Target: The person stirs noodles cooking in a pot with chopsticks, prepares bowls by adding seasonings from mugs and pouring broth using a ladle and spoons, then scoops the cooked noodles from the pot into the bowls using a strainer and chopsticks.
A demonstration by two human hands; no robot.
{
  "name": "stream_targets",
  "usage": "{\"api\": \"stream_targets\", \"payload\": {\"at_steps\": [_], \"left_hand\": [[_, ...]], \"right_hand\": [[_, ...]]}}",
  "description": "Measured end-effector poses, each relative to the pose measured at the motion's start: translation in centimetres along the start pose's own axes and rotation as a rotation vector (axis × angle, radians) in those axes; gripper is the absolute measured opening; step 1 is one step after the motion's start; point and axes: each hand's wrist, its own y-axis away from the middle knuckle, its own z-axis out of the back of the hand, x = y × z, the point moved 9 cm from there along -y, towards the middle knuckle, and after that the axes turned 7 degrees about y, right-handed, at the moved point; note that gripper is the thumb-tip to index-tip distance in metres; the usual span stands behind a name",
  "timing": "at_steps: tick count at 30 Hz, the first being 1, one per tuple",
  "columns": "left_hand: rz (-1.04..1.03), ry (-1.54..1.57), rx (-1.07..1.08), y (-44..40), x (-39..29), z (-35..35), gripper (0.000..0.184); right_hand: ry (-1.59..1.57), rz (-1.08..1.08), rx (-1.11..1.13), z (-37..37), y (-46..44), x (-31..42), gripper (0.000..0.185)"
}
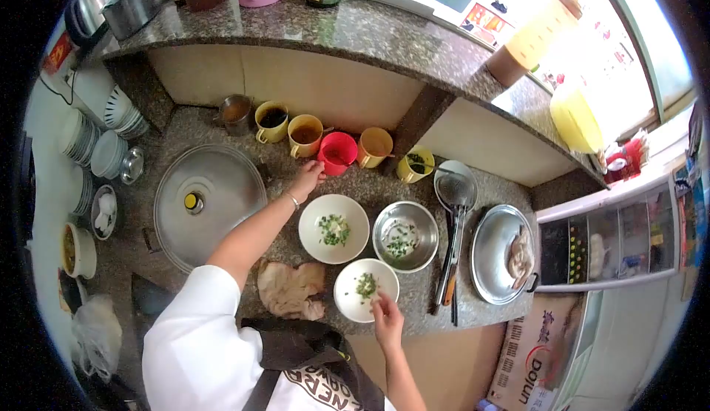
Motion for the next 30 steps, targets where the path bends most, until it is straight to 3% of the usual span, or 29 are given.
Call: {"api": "stream_targets", "payload": {"at_steps": [5, 7, 8, 9, 10, 12, 14, 17, 19, 21, 23, 25, 30], "left_hand": [[-0.103, -0.039, -0.015, -3.7, 1.6, -1.0, 0.022], [-0.443, -0.067, -0.167, -1.8, -2.4, -0.6, 0.029], [-0.615, -0.239, -0.392, -0.9, -4.0, 0.9, 0.036], [-0.612, -0.242, -0.385, -2.8, -3.1, 1.9, 0.036], [-0.693, -0.256, -0.601, -4.0, -1.9, 4.8, 0.034], [-0.771, -0.272, -0.824, -2.4, -2.7, 7.2, 0.032], [-0.010, -0.021, -0.349, -3.0, -1.4, 5.9, 0.028], [0.151, -0.158, -0.216, -1.5, -1.7, 6.0, 0.024], [0.115, -0.107, -0.274, -0.1, -1.7, 6.9, 0.026], [-0.132, -0.069, -0.232, 1.9, -3.6, 7.3, 0.023], [-0.167, -0.038, -0.240, 5.6, -4.4, 7.7, 0.020], [-0.261, -0.058, -0.125, 9.1, -5.2, 7.6, 0.019], [-0.355, -0.273, -0.129, 19.6, -8.8, 8.4, 0.015]], "right_hand": [[-0.041, -0.120, -0.037, 1.6, 2.6, -1.4, 0.025], [-0.052, -0.153, -0.052, 1.9, 3.2, -2.4, 0.024], [-0.057, -0.146, -0.056, 2.0, 3.2, -2.6, 0.024], [-0.061, -0.136, -0.059, 2.1, 3.0, -2.8, 0.023], [-0.064, -0.140, -0.062, 2.2, 2.9, -2.9, 0.023], [-0.035, -0.154, -0.051, 2.2, 2.6, -3.0, 0.022], [-0.025, -0.149, -0.039, 1.9, 2.2, -2.5, 0.021], [-0.004, -0.110, 0.000, 0.8, 1.0, -1.3, 0.020], [0.012, -0.075, 0.029, -0.1, -0.1, 0.0, 0.019], [0.081, 0.015, 0.100, -1.5, -1.1, 2.2, 0.018], [0.076, 0.081, 0.123, -2.6, -2.1, 3.6, 0.018], [0.053, 0.070, 0.195, -4.2, -3.2, 5.6, 0.019], [-0.181, 0.157, 0.261, -8.2, -6.4, 10.4, 0.045]]}}
